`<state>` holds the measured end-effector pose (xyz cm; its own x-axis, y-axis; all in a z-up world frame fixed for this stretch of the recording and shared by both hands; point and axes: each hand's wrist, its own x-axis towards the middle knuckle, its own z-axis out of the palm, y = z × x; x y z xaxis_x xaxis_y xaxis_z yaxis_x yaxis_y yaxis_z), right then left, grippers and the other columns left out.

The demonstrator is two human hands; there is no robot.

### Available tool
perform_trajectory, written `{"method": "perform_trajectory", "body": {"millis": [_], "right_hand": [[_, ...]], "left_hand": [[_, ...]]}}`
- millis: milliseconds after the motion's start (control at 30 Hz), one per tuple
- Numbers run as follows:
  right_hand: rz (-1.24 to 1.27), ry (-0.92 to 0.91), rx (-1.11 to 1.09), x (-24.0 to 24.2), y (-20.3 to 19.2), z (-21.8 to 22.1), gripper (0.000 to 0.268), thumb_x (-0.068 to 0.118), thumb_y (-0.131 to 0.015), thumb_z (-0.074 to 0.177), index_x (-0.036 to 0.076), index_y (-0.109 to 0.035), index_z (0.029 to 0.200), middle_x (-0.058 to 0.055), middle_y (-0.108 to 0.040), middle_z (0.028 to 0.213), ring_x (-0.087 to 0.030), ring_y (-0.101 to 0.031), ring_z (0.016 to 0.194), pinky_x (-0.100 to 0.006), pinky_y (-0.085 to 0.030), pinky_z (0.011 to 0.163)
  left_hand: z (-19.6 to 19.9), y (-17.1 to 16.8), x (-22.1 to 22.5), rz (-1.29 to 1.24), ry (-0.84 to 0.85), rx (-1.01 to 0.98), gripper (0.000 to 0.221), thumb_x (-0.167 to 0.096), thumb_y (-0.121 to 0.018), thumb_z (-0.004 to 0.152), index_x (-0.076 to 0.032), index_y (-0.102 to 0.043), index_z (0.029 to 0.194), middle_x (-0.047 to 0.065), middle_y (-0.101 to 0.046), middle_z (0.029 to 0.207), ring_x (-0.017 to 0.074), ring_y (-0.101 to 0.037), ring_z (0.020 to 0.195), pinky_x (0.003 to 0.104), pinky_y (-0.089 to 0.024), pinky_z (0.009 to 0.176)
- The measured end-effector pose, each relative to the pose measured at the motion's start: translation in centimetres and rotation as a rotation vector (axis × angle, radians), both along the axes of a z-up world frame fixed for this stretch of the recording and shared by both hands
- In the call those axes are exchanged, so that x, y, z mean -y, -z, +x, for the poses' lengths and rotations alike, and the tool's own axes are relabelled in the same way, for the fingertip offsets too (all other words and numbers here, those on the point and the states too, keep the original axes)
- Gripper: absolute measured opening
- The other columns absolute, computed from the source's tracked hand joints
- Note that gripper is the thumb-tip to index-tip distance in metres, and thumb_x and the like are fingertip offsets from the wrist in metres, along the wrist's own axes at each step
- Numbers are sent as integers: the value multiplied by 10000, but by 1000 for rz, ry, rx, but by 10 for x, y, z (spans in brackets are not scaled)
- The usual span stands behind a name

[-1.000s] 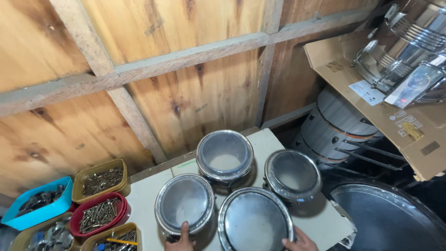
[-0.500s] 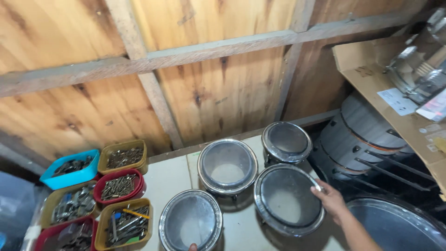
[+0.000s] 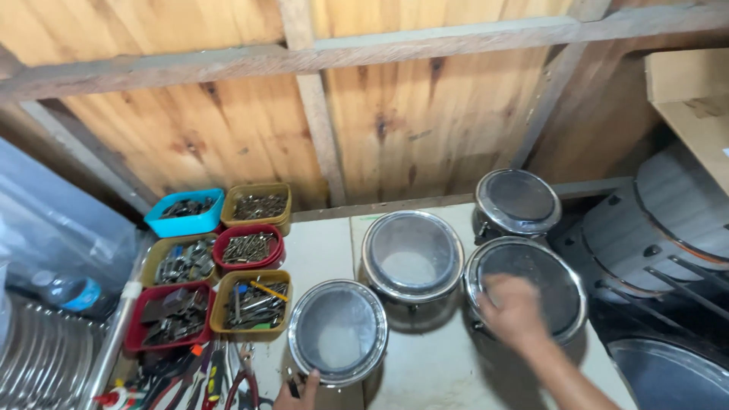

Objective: Repairing and assembling small drums by fitting rims and tightening hardware

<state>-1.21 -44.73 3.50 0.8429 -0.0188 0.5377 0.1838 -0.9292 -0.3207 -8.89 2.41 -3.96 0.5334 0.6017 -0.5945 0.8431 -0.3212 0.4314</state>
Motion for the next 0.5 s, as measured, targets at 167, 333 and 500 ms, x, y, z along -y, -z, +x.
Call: {"method": "perform_trajectory", "body": {"millis": [167, 333, 500], "right_hand": [[-14, -552, -125, -165, -34, -39, 400, 462, -760, 858, 182, -731, 1143, -62, -673, 1105, -298, -591, 1047, -482, -404, 938], [13, -710, -168, -233, -56, -42, 368, 368, -733, 909, 131, -641, 1175, -128, -590, 1157, -334, -568, 1039, -523, -397, 942], [20, -735, -154, -242, -60, -50, 322, 332, -709, 953, 102, -673, 1175, -98, -616, 1110, -290, -599, 998, -476, -433, 901]], "left_hand": [[-2, -50, -16, -34, 17, 61, 571, -546, -714, 789, -275, -741, 1291, -28, -805, 1152, 245, -702, 1140, 371, -495, 1016], [-7, -47, -37, 95, 206, -70, 514, -419, -606, 849, -364, -622, 1360, 49, -704, 1351, 321, -640, 1284, 423, -490, 1077], [-7, -72, -31, 36, 355, -138, 587, -250, -522, 873, -365, -536, 1449, 30, -670, 1365, 290, -611, 1326, 495, -464, 1095]]}}
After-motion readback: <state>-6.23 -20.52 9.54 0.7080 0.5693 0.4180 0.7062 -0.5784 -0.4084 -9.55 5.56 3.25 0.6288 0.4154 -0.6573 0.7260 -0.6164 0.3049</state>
